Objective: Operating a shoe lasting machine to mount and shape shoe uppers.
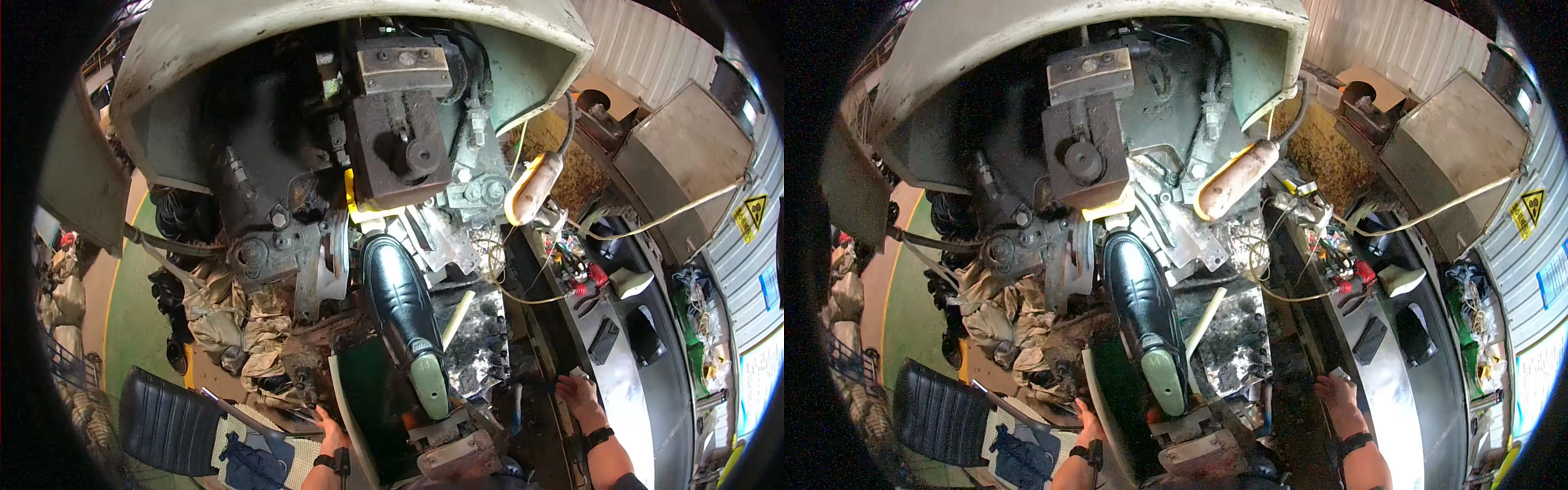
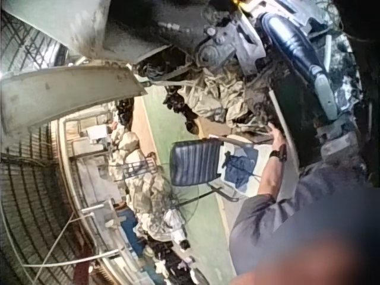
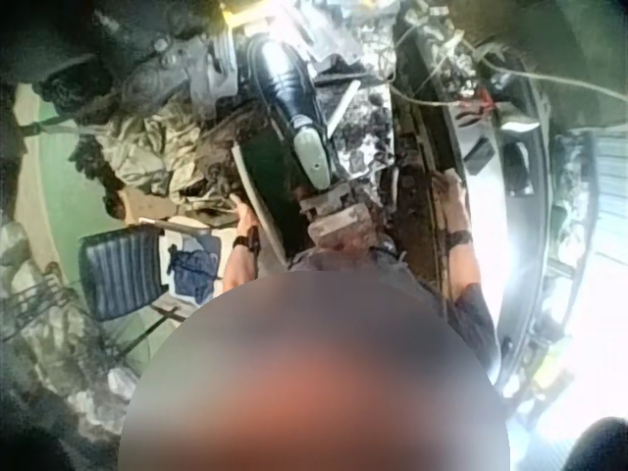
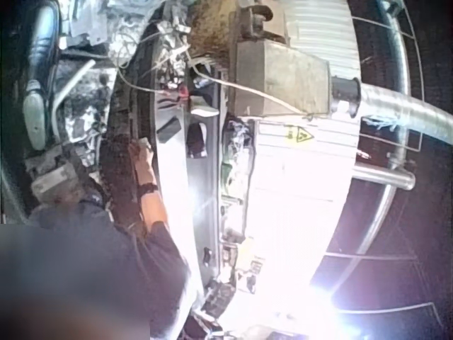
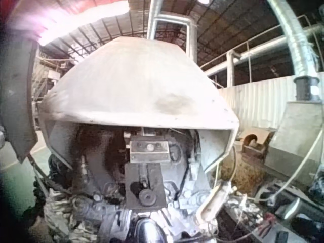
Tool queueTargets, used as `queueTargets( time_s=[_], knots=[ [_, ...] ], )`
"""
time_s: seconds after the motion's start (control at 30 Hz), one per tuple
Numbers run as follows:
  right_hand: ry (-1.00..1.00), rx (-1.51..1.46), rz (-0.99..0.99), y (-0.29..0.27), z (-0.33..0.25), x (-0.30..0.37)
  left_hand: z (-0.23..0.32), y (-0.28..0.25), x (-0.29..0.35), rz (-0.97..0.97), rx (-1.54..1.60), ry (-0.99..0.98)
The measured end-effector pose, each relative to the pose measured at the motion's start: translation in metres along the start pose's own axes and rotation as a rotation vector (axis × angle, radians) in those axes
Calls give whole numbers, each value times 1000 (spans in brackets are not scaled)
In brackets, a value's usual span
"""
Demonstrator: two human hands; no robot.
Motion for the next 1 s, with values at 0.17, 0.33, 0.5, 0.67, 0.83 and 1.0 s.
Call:
queueTargets(
  time_s=[0.17, 0.33, 0.5, 0.67, 0.83, 1.0],
  knots=[
    [-27, 104, -19, 17, 7, 0, 42, -11, 54, 20, -189, 300],
    [-153, 392, -253, 125, -45, 17, 153, 57, 236, 45, -227, 1210],
    [-106, 364, -651, 332, -17, 0, 218, 224, 443, -645, -632, 1871],
    [-93, 182, -663, 425, 42, -7, 233, 297, 490, -1165, -973, 2003],
    [-230, 354, -544, 420, 34, 18, 225, 288, 472, -992, -812, 2194],
    [-224, 456, -485, 429, 23, 37, 222, 286, 475, -964, -760, 2220]
  ],
)
Point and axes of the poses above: each hand's wrist, its own x-axis away from the middle knuckle, its own y-axis out of the palm, z = x × y, the point moved 6 cm from there along -x, towards the middle knuckle, and after that the axes turned 15 degrees about -z, right-handed, at the moved point
